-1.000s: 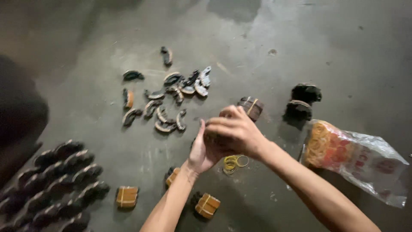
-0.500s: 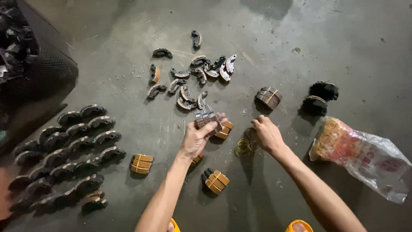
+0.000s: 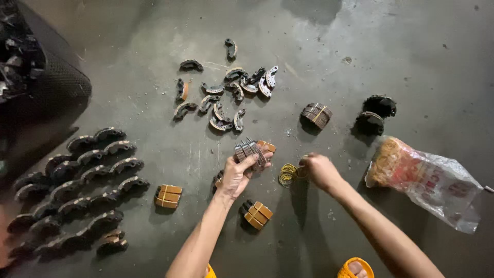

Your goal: Bundling and organizing motorcycle brake shoes using rubber bands.

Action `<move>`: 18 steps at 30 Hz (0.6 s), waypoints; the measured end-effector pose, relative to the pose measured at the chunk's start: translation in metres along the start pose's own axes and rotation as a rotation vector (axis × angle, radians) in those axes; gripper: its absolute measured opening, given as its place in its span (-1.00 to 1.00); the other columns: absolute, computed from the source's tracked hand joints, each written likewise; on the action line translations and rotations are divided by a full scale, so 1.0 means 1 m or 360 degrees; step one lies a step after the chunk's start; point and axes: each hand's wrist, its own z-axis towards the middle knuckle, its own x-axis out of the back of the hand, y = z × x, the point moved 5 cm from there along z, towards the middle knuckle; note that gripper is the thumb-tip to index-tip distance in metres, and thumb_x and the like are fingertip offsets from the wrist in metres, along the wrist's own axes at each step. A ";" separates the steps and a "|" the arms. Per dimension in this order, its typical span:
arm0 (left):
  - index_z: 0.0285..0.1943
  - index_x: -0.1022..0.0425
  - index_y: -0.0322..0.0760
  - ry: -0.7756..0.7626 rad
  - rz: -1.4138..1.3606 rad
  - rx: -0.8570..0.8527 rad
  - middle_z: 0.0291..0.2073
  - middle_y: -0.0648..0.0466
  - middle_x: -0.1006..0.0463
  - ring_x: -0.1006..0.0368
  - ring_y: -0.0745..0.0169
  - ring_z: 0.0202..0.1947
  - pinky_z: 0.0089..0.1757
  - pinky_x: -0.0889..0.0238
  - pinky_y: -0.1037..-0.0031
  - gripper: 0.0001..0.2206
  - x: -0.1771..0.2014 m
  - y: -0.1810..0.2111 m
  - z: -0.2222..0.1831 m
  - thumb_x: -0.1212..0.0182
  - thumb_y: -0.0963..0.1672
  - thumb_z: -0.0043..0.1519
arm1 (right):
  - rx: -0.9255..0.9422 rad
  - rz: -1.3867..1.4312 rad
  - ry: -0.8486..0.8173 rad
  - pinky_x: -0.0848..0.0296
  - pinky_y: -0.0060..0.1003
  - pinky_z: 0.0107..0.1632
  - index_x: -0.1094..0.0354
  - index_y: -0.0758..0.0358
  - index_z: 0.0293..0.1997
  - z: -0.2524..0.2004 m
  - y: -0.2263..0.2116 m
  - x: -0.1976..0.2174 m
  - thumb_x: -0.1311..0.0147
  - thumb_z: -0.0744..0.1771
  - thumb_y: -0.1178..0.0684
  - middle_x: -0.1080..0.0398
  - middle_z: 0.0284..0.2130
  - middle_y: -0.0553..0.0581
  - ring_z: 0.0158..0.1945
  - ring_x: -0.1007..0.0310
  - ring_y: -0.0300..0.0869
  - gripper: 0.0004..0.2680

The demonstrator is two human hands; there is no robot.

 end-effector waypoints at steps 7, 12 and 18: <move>0.11 -0.49 -0.57 0.0006 0.0020 -0.0016 0.04 -0.38 -0.58 -0.55 -0.39 0.03 -0.09 -0.57 -0.01 -0.68 -0.013 -0.003 -0.005 -0.29 -0.31 0.16 | -0.0038 -0.0222 -0.0145 -0.61 -0.05 -0.23 -0.39 0.20 -0.35 0.010 0.030 -0.055 -0.08 0.21 0.12 -0.50 -0.47 0.18 -0.32 -0.61 0.09 -0.94; 0.07 -0.50 -0.63 0.0110 0.0252 -0.0063 0.00 -0.33 -0.62 -0.59 -0.33 -0.02 -0.10 -0.57 0.05 -0.67 0.007 -0.013 0.000 -0.35 -0.33 0.11 | -0.0234 0.0349 0.0360 -0.47 0.17 -0.26 -0.30 0.23 -0.30 0.006 0.005 0.057 -0.23 0.17 0.12 -0.41 -0.45 0.34 -0.27 -0.53 0.28 -0.82; -0.08 -0.59 -0.49 0.0098 0.0016 0.0174 -0.25 -0.18 -0.69 -0.66 0.08 -0.25 -0.17 -0.61 0.28 -0.55 -0.027 -0.004 0.001 -0.27 0.06 0.27 | 0.0005 0.1003 0.0220 -0.61 0.02 -0.22 -0.45 0.21 -0.22 0.012 -0.137 0.180 -0.20 0.22 0.20 -0.55 -0.45 0.32 -0.32 -0.61 0.20 -0.87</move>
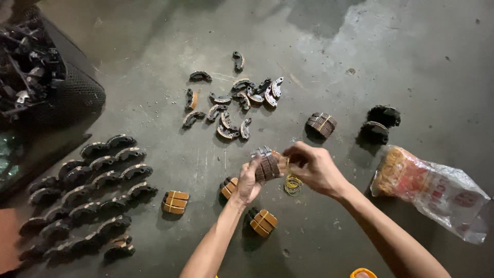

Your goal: Bundling and organizing motorcycle brake shoes using rubber bands.

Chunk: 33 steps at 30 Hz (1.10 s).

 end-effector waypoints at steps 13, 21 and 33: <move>-0.17 -0.64 -0.49 0.0199 0.0382 -0.0242 -0.37 -0.11 -0.67 -0.61 0.21 -0.38 -0.25 -0.58 0.35 -0.72 -0.007 -0.004 -0.006 -0.59 -0.21 0.01 | -0.0046 -0.0058 -0.0104 -0.56 -0.07 -0.30 -0.47 0.19 -0.24 0.014 0.017 -0.019 -0.25 0.19 0.18 -0.54 -0.48 0.22 -0.38 -0.58 0.03 -0.85; -0.23 -0.66 -0.47 0.0282 0.0337 -0.0300 -0.42 -0.13 -0.67 -0.63 0.16 -0.42 -0.30 -0.57 0.33 -0.75 -0.009 0.000 -0.010 -0.58 -0.24 -0.05 | -0.0490 0.2010 0.0296 -0.52 -0.20 -0.09 -0.32 0.36 -0.08 -0.002 0.053 -0.035 0.01 0.22 0.38 -0.37 -0.38 0.19 -0.25 -0.46 -0.10 -0.77; 0.49 -0.18 -0.08 -0.0904 -0.0116 0.1421 0.45 0.06 -0.22 0.00 0.02 0.48 0.44 0.21 0.18 -0.29 -0.021 -0.068 -0.029 -0.24 0.15 0.17 | -0.0240 0.0573 -0.0560 -0.33 -0.38 -0.46 -0.64 0.29 -0.42 0.032 -0.020 0.001 -0.51 0.14 0.11 -0.46 -0.64 0.17 -0.56 -0.28 -0.25 -0.86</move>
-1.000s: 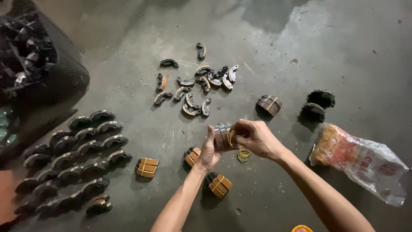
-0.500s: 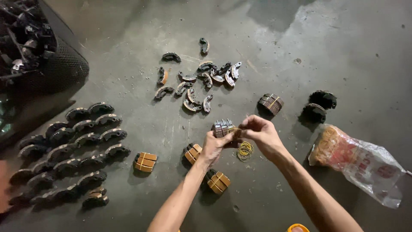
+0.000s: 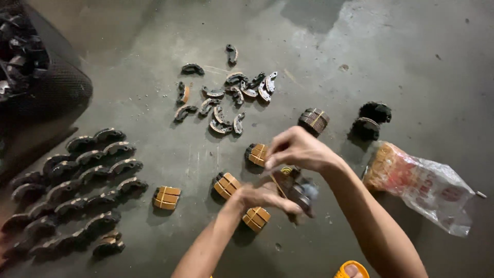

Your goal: Bundling and organizing motorcycle brake shoes using rubber bands.

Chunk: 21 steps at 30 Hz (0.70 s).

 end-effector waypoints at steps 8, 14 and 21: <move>0.00 -0.56 -0.53 0.0406 0.1418 -0.0873 -0.08 -0.28 -0.61 -0.53 -0.01 -0.04 0.00 -0.54 0.22 -0.64 -0.044 0.045 -0.033 -0.52 -0.28 0.01 | -0.0334 0.0500 0.0215 -0.19 -0.50 -0.58 -0.56 0.34 -0.39 0.021 0.132 0.016 -0.45 0.16 0.06 -0.34 -0.69 0.05 -0.64 -0.23 -0.34 -0.82; -0.16 -0.61 -0.49 0.0330 0.1967 -0.0621 -0.29 -0.20 -0.64 -0.52 0.00 -0.25 -0.10 -0.47 0.23 -0.73 -0.031 0.014 -0.007 -0.51 -0.20 0.01 | -0.0172 0.0338 0.0026 -0.23 -0.45 -0.56 -0.59 0.31 -0.42 0.013 0.103 -0.003 -0.53 0.12 0.08 -0.31 -0.70 0.03 -0.59 -0.21 -0.32 -0.81; -0.33 -0.65 -0.29 0.0743 0.1915 -0.0942 -0.51 -0.06 -0.64 -0.52 0.16 -0.53 -0.33 -0.49 0.38 -0.82 -0.047 0.039 -0.025 -0.54 -0.12 0.04 | -0.0397 0.0469 0.0186 -0.06 -0.48 -0.54 -0.56 0.35 -0.32 0.013 0.151 0.024 -0.38 0.21 0.09 -0.20 -0.70 0.00 -0.61 -0.10 -0.37 -0.86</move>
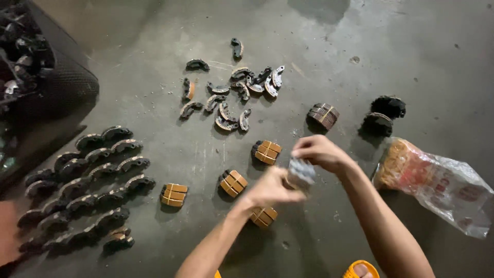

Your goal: Bundling and organizing motorcycle brake shoes using rubber bands.

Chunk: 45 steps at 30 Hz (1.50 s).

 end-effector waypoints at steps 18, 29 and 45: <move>-0.39 -0.59 -0.64 0.0853 -0.1257 0.0402 -0.51 -0.31 -0.62 -0.63 -0.14 -0.49 -0.37 -0.56 0.09 -0.87 0.053 -0.035 0.004 -0.41 -0.31 -0.06 | 0.0983 -0.0111 0.0300 -0.42 -0.36 -0.36 -0.56 0.48 -0.08 -0.116 -0.061 -0.012 -0.14 0.30 0.10 -0.18 -0.83 0.01 -0.67 -0.14 -0.33 -0.77; -0.34 -0.51 -0.46 0.0752 -0.0783 -0.0026 -0.64 -0.15 -0.53 -0.46 0.18 -0.70 -0.64 -0.37 0.43 -0.81 0.034 -0.011 0.008 -0.48 -0.22 0.08 | 0.1090 -0.0957 0.0355 -0.47 -0.18 -0.36 -0.57 0.08 -0.04 -0.109 -0.106 -0.056 -0.30 0.23 0.14 -0.53 -0.55 0.19 -0.50 -0.47 -0.10 -0.77; -0.18 -0.58 -0.52 0.0015 -0.0795 0.0477 -0.54 -0.06 -0.56 -0.60 0.31 -0.41 -0.16 -0.46 0.60 -0.80 0.007 0.044 0.009 -0.14 -0.18 0.37 | 0.0898 -0.0727 -0.0138 -0.47 0.20 0.08 -0.60 0.20 -0.10 -0.057 -0.113 -0.026 -0.22 0.33 -0.02 -0.51 -0.02 0.45 0.00 -0.54 0.30 -0.83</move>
